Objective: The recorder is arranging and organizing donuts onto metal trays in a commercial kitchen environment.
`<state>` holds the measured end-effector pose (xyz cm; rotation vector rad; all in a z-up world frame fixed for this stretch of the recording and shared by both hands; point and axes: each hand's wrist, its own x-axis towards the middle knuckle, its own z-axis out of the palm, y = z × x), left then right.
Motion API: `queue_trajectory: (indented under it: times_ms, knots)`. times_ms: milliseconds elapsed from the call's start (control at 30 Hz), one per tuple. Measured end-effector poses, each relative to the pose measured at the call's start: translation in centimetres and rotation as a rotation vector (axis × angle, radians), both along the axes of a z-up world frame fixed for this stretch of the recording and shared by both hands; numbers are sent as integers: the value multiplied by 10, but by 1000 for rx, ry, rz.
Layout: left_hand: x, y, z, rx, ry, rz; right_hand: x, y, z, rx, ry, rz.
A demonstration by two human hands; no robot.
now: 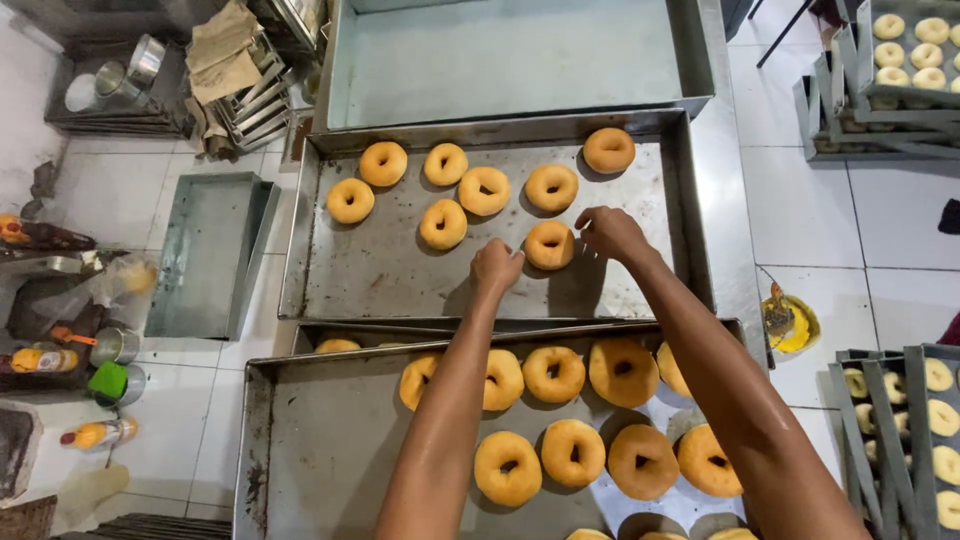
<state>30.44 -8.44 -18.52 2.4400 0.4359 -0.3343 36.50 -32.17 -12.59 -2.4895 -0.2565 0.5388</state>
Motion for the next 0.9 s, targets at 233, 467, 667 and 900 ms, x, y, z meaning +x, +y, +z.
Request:
queue_trajectory:
  times_ms: [233,467,667,900]
  knots:
    - [5,-10,-2,-18,-12,53,20,-6,-44,-32,-107,26]
    - [5,-18,16,-346,149,228,20,-2,-66,5,-145,79]
    - [7,-17,3,-473,154,305,21,-1,-66,70,-116,71]
    - [1,-6,21,-522,102,323,4,7,-22,274,34,-25]
